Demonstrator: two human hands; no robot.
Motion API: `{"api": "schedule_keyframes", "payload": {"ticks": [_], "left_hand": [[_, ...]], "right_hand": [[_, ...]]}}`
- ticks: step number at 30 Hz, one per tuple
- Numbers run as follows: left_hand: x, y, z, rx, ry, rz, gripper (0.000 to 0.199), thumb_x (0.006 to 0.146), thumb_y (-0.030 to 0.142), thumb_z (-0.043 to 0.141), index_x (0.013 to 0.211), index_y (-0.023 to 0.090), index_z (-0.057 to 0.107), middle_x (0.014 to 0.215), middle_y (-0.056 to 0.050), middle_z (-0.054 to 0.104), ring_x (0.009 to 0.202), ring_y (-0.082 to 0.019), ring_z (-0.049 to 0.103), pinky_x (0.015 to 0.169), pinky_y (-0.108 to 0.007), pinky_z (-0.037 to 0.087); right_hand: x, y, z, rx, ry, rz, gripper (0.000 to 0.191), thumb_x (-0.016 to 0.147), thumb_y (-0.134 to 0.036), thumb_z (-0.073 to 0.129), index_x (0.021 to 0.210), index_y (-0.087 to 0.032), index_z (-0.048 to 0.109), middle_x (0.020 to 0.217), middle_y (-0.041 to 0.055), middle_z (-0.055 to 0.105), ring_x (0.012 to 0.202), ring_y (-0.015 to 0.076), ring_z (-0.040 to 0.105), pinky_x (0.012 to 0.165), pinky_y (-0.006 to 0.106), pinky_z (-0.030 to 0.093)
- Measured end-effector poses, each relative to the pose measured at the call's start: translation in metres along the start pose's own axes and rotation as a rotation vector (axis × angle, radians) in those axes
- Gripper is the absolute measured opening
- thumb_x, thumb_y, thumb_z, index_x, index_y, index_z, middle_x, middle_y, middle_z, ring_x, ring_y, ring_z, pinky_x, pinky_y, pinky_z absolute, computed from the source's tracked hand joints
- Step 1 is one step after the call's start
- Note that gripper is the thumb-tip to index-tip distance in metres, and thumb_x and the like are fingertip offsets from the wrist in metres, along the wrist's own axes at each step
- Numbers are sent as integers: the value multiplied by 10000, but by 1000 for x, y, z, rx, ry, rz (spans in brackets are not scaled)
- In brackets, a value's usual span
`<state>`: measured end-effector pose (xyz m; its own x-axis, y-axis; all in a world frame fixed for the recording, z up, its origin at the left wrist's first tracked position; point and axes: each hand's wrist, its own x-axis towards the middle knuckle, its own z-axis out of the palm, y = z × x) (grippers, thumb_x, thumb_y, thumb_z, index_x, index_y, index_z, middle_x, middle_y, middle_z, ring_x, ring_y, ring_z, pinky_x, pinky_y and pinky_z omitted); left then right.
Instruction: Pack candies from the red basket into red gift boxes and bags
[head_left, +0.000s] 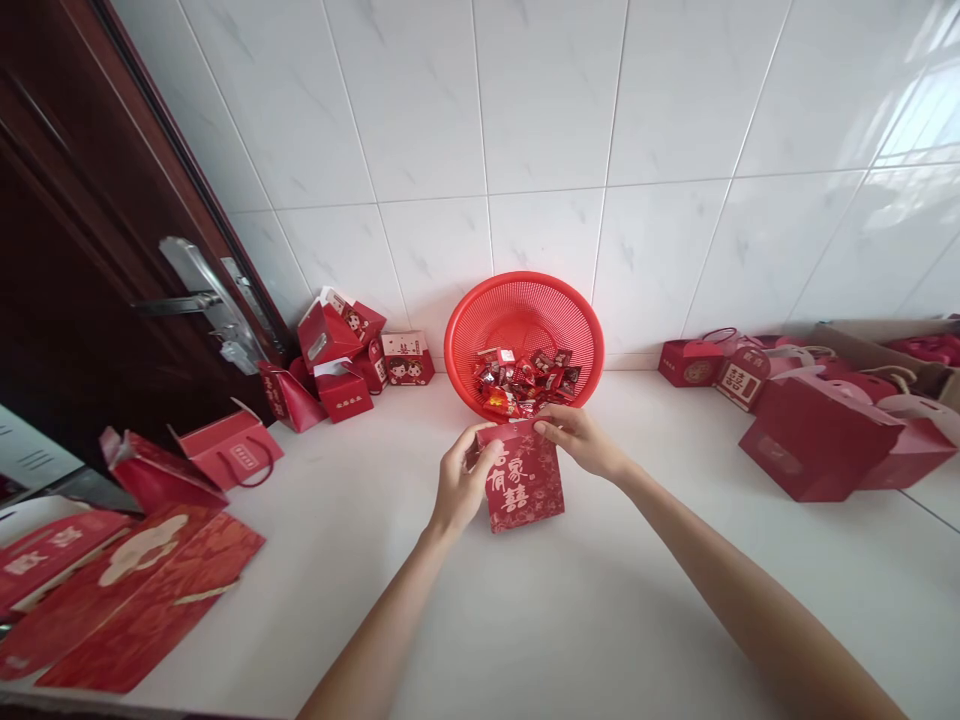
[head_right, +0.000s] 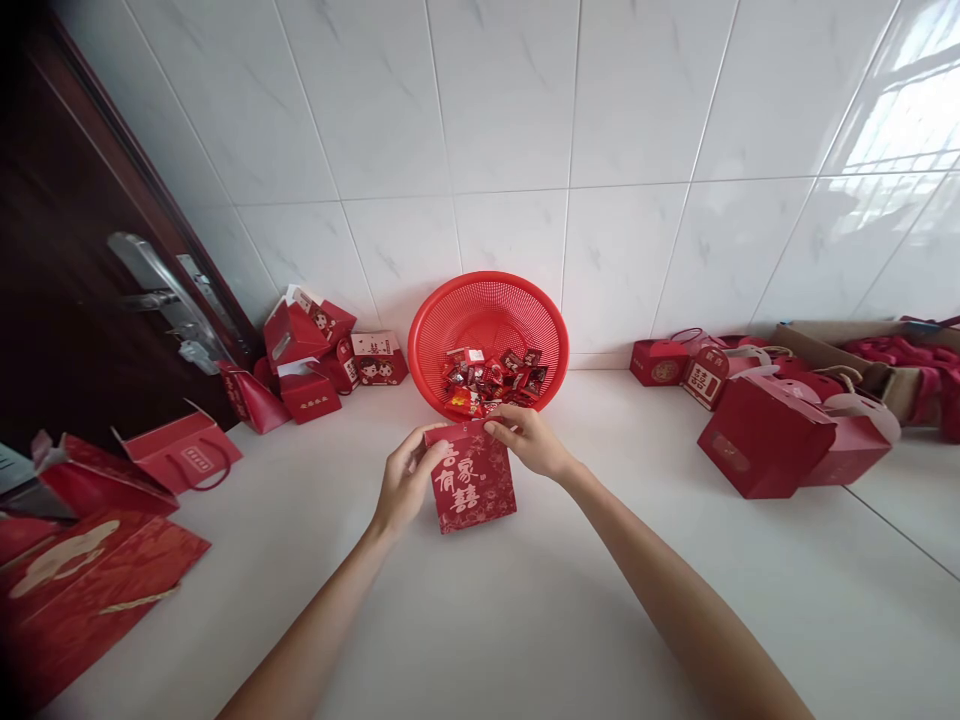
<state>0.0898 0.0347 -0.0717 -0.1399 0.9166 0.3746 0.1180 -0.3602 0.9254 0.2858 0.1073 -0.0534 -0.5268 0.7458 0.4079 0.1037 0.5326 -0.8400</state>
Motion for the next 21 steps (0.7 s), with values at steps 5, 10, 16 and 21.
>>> {"api": "schedule_keyframes", "payload": {"ticks": [5,10,16,21], "left_hand": [[0,2,0,28,3,-13,393,903,562,577,903,179,667,797,-26,671,753,-173,606,678,-244,487],[1,1,-2,24,-11,-17,398,893,571,590,868,180,662,771,-18,663,726,-166,586,660,-238,471],[2,0,-2,-21,-13,-46,388,883,566,610,869,184,678,797,-22,687,749,-169,596,680,-240,476],[2,-1,-2,-25,-8,-46,408,873,577,619,939,185,713,814,-28,702,768,-177,609,691,-245,483]], "right_hand": [[-1,0,0,25,-4,12,466,892,-645,535,774,-195,561,744,4,525,710,159,488,655,296,420],[-1,0,0,23,-5,29,460,892,-638,534,782,-192,560,749,4,529,706,158,495,655,300,426],[-1,-2,-1,32,-9,19,438,901,-610,534,765,-195,550,740,-1,524,700,154,495,651,296,420],[-2,-3,0,33,-5,11,427,896,-599,546,759,-195,545,738,-2,519,699,152,489,645,291,412]]}}
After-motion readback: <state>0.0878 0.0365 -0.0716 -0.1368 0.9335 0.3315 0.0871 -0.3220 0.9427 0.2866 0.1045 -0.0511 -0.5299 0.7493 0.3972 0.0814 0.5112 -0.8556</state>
